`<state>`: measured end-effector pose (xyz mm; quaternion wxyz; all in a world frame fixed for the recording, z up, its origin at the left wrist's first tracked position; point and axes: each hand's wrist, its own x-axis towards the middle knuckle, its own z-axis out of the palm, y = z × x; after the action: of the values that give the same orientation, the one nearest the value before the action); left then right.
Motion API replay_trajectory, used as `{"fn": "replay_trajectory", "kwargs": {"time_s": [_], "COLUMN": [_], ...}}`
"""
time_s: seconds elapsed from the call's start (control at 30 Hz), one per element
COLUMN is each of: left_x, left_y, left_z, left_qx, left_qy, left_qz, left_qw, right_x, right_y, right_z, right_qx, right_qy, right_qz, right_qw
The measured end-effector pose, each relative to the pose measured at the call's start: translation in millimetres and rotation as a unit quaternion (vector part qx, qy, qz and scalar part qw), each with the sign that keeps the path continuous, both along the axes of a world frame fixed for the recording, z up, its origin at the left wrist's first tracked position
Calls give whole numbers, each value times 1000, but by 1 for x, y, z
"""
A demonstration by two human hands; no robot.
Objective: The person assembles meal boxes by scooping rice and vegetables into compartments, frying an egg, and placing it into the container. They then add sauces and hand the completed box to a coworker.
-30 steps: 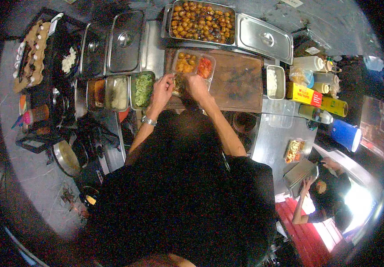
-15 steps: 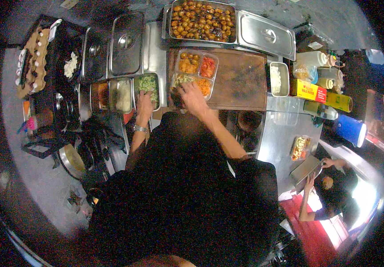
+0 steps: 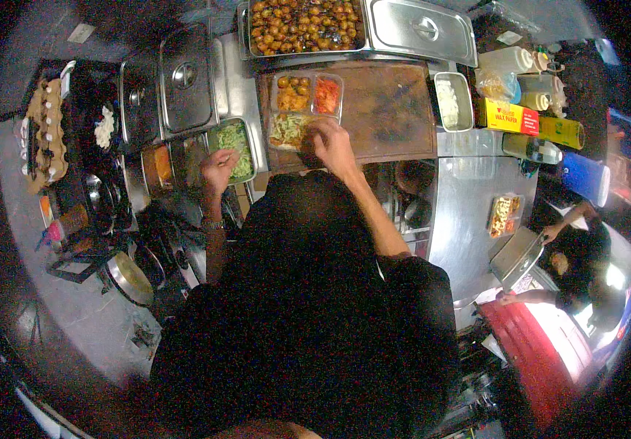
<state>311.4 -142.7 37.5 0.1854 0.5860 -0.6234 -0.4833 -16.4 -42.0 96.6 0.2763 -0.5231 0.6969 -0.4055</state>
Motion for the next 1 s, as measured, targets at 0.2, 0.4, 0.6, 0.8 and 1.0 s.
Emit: {"fn": "replay_trajectory", "kwargs": {"time_s": [0.2,0.4,0.6,0.8,1.0], "left_x": [-115,-139,-127,-120,-122], "left_y": [6,9,6,10,13], "left_z": [62,51,50,44,42], "left_qx": [33,-67,-96,-96,-97], "left_qy": [41,23,1,31,9], "left_qz": [-175,-192,-183,-108,-59], "left_qw": [983,979,978,989,994], "right_x": [2,10,26,38,43], "right_y": [2,2,-9,-16,-17], "right_z": [-5,-14,-37,-32,-27], "right_qx": [30,9,-6,-5,-19], "right_qy": [-51,-1,99,95,76], "right_qz": [-15,87,159,178,172], "right_qw": [998,996,982,979,982]}}
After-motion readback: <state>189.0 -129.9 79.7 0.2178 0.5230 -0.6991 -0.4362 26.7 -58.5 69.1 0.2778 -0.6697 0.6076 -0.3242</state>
